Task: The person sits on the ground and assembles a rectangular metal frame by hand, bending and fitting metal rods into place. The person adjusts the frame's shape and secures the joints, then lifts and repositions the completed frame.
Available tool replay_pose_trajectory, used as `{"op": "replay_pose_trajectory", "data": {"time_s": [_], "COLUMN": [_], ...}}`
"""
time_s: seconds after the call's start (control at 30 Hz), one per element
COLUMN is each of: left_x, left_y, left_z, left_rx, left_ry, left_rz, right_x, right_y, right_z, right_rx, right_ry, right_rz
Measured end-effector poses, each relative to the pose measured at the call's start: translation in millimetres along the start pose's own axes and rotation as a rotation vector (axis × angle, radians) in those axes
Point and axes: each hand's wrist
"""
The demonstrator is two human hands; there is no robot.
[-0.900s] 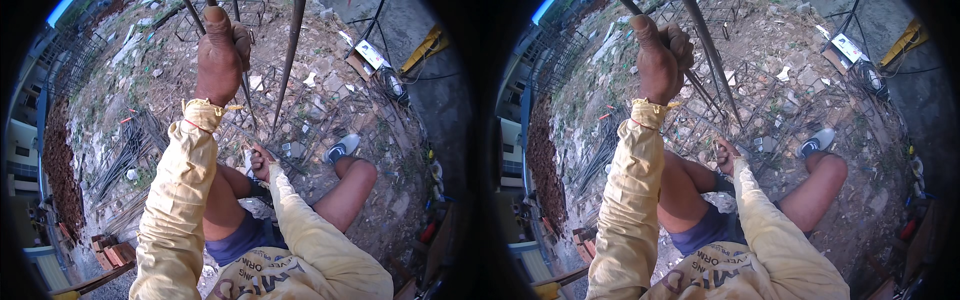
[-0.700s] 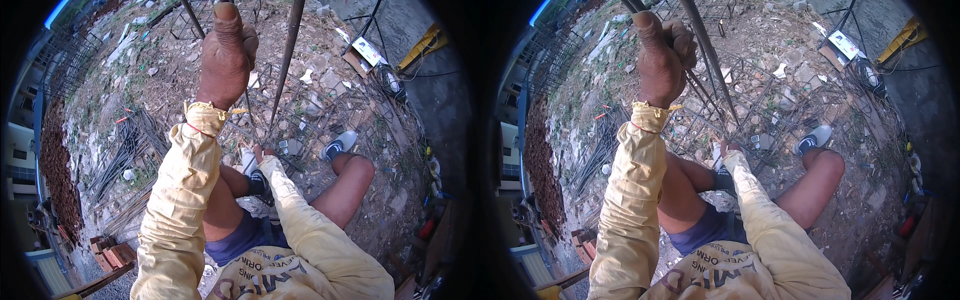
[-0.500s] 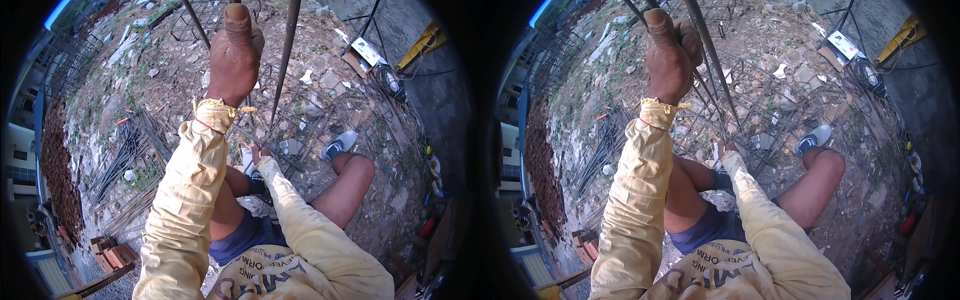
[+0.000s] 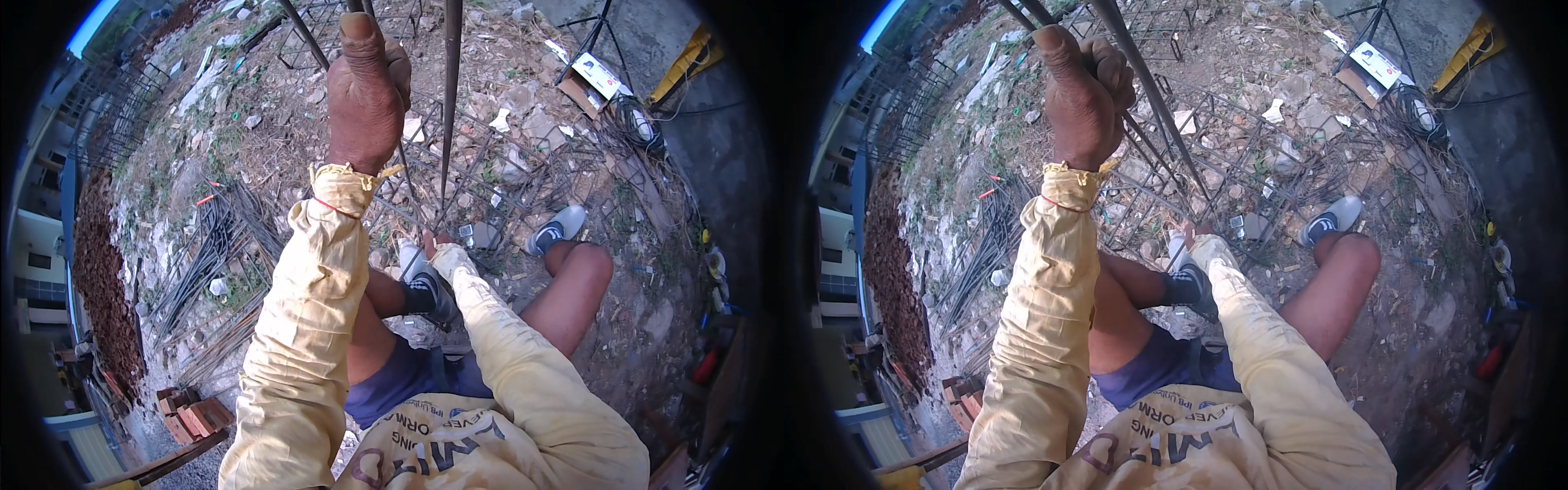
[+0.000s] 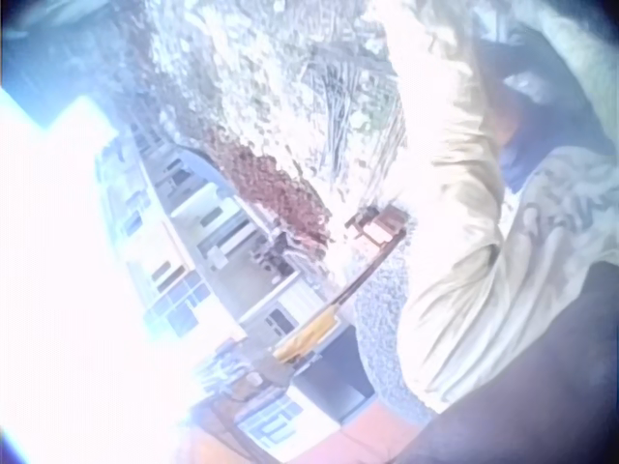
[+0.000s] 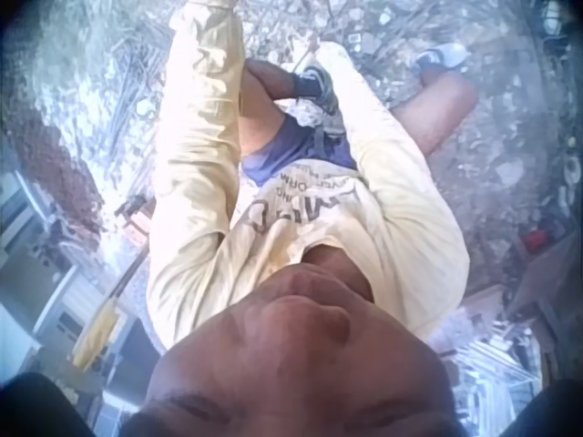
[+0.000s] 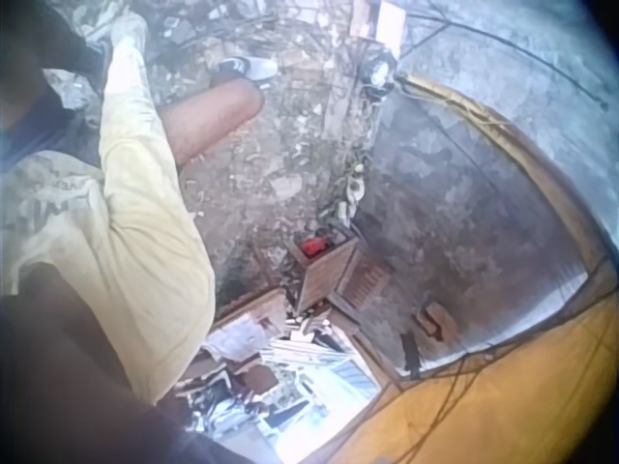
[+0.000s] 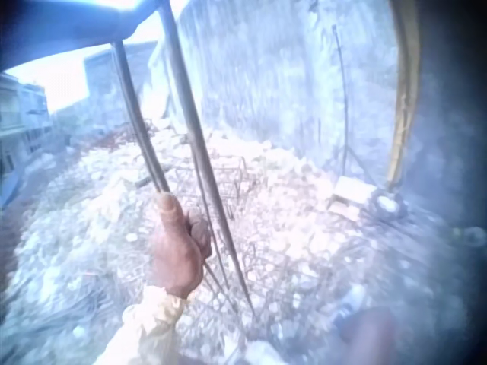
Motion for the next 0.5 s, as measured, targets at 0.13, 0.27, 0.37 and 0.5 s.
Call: {"op": "replay_pose_trajectory", "data": {"time_s": [0.13,0.27,0.37,0.5], "left_x": [-2,-5,-2,0], "left_y": [3,-20,-34,-19], "left_z": [9,-7,-13,2], "left_rx": [-0.023,-0.003,-0.012,-0.007], "left_ry": [0.012,-0.096,-0.096,-0.081], "left_rz": [-0.015,0.300,0.300,0.255], "right_x": [-3,-10,-22,-20], "right_y": [10,17,13,6], "right_z": [7,-1,-14,-18], "right_rx": [-0.134,-0.008,0.297,0.177], "right_ry": [-0.054,0.009,0.075,0.056], "right_rz": [0.150,-0.163,-0.495,-0.232]}}
Point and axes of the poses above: each hand's wrist, its own z-axis away from the middle knuckle, its own y-axis out of the palm, x = y × z
